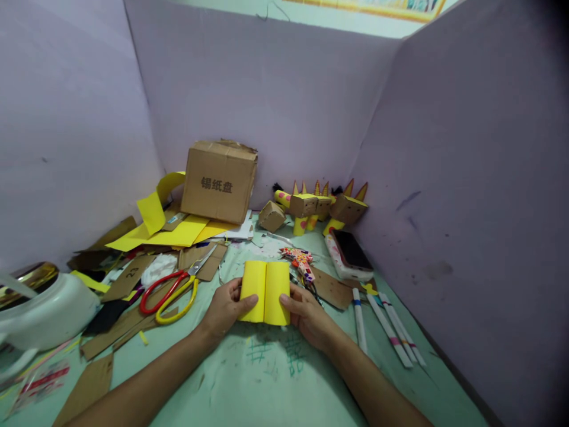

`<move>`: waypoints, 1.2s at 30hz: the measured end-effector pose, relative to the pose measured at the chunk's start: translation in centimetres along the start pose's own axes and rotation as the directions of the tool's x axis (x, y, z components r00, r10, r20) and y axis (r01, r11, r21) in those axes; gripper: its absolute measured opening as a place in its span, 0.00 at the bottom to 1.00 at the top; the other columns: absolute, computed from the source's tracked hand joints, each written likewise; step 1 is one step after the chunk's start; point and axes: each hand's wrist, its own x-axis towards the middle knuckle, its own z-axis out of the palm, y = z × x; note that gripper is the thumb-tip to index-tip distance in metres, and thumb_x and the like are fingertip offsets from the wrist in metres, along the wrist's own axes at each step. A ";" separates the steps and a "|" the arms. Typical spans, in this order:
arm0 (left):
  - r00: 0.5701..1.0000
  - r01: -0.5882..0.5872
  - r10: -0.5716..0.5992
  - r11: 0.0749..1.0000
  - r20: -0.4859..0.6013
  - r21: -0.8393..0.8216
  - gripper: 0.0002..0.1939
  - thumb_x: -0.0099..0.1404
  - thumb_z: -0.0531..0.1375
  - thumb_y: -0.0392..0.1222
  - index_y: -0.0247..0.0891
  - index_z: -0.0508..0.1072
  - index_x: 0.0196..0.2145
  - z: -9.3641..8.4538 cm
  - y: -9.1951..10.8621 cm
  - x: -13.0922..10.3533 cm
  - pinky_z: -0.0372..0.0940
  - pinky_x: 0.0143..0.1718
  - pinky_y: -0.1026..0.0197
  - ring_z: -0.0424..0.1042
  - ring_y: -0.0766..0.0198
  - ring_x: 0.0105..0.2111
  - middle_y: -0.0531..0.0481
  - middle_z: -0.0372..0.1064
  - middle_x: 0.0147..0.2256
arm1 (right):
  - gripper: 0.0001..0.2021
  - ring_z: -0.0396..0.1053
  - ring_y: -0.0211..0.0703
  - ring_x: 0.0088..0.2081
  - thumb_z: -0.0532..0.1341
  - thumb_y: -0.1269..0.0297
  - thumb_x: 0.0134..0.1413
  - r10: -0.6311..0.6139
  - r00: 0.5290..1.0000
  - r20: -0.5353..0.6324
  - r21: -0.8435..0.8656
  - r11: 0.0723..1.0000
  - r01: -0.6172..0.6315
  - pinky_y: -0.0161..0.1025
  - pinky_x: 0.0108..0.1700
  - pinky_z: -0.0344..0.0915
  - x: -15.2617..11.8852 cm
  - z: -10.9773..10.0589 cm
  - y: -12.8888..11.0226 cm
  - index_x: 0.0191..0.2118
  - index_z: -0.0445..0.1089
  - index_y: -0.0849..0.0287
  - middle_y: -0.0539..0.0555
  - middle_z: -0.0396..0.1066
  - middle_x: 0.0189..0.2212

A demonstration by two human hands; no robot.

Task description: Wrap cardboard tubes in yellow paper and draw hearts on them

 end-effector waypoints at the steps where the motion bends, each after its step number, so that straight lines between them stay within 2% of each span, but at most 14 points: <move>1: 1.000 -0.010 0.010 1.000 -0.006 0.008 0.34 0.41 0.71 0.49 0.31 0.66 0.44 0.0 -0.2 0.1 0.71 0.37 0.54 0.74 0.47 0.40 0.38 0.75 0.40 | 0.21 0.72 0.54 0.43 0.67 0.58 0.44 -0.004 1.000 -0.006 -0.016 1.000 0.003 0.49 0.46 0.66 0.0 -0.1 0.0 0.45 0.70 0.62 0.59 0.75 0.40; 6: 0.994 -0.107 0.108 0.992 -0.004 0.069 0.35 0.42 0.70 0.49 0.30 0.65 0.45 0.1 -0.6 0.3 0.70 0.38 0.53 0.73 0.48 0.40 0.37 0.73 0.41 | 0.23 0.72 0.52 0.41 0.69 0.59 0.41 -0.048 0.999 0.016 -0.159 0.986 0.050 0.49 0.46 0.65 0.3 -0.6 0.1 0.46 0.70 0.61 0.58 0.74 0.40; 13: 0.968 -0.230 0.245 0.950 -0.048 0.212 0.33 0.44 0.68 0.40 0.34 0.60 0.47 0.4 -0.3 -0.4 0.65 0.45 0.54 0.69 0.51 0.46 0.39 0.68 0.47 | 0.25 0.68 0.51 0.43 0.71 0.64 0.35 -0.104 0.994 0.035 -0.252 0.962 0.110 0.46 0.47 0.62 0.6 -1.5 0.5 0.44 0.69 0.60 0.54 0.73 0.40; 16: 0.969 -0.237 0.248 0.928 0.000 0.289 0.28 0.43 0.67 0.35 0.35 0.65 0.43 0.3 -0.8 -0.5 0.66 0.42 0.54 0.70 0.52 0.42 0.45 0.72 0.41 | 0.22 0.69 0.51 0.42 0.71 0.64 0.34 -0.091 0.994 0.051 -0.267 0.958 0.102 0.46 0.48 0.62 0.5 -1.7 0.7 0.41 0.70 0.60 0.54 0.74 0.38; 19: 0.971 -0.233 0.239 0.906 0.027 0.352 0.23 0.43 0.66 0.33 0.35 0.68 0.39 0.2 -1.2 -0.5 0.66 0.39 0.54 0.71 0.53 0.38 0.47 0.73 0.37 | 0.21 0.69 0.51 0.42 0.70 0.64 0.35 -0.087 0.994 0.070 -0.284 0.953 0.103 0.46 0.48 0.62 0.5 -1.8 0.8 0.40 0.70 0.60 0.54 0.74 0.38; 28: 0.978 -0.191 0.210 0.860 0.012 0.473 0.18 0.45 0.63 0.32 0.33 0.70 0.38 0.2 -1.3 -0.8 0.66 0.37 0.54 0.71 0.52 0.37 0.46 0.74 0.36 | 0.21 0.68 0.50 0.43 0.69 0.69 0.38 -0.099 0.989 0.110 -0.312 0.941 0.129 0.45 0.48 0.61 0.5 -2.3 1.3 0.43 0.69 0.59 0.53 0.73 0.41; 32: 0.977 -0.198 0.210 0.859 0.028 0.473 0.19 0.46 0.64 0.33 0.33 0.70 0.38 0.2 -1.3 -0.8 0.67 0.36 0.55 0.71 0.51 0.37 0.45 0.74 0.36 | 0.21 0.68 0.52 0.45 0.69 0.66 0.39 -0.111 0.988 0.105 -0.315 0.939 0.139 0.46 0.48 0.62 0.3 -2.1 1.2 0.43 0.69 0.59 0.54 0.73 0.42; 36: 0.967 -0.254 0.242 0.858 0.085 0.446 0.23 0.48 0.64 0.38 0.33 0.68 0.43 0.2 -0.8 -1.3 0.67 0.37 0.56 0.72 0.52 0.38 0.44 0.74 0.39 | 0.28 0.65 0.51 0.51 0.68 0.62 0.42 -0.155 0.982 0.106 -0.295 0.938 0.180 0.46 0.53 0.59 0.0 -1.6 1.2 0.51 0.63 0.56 0.55 0.69 0.49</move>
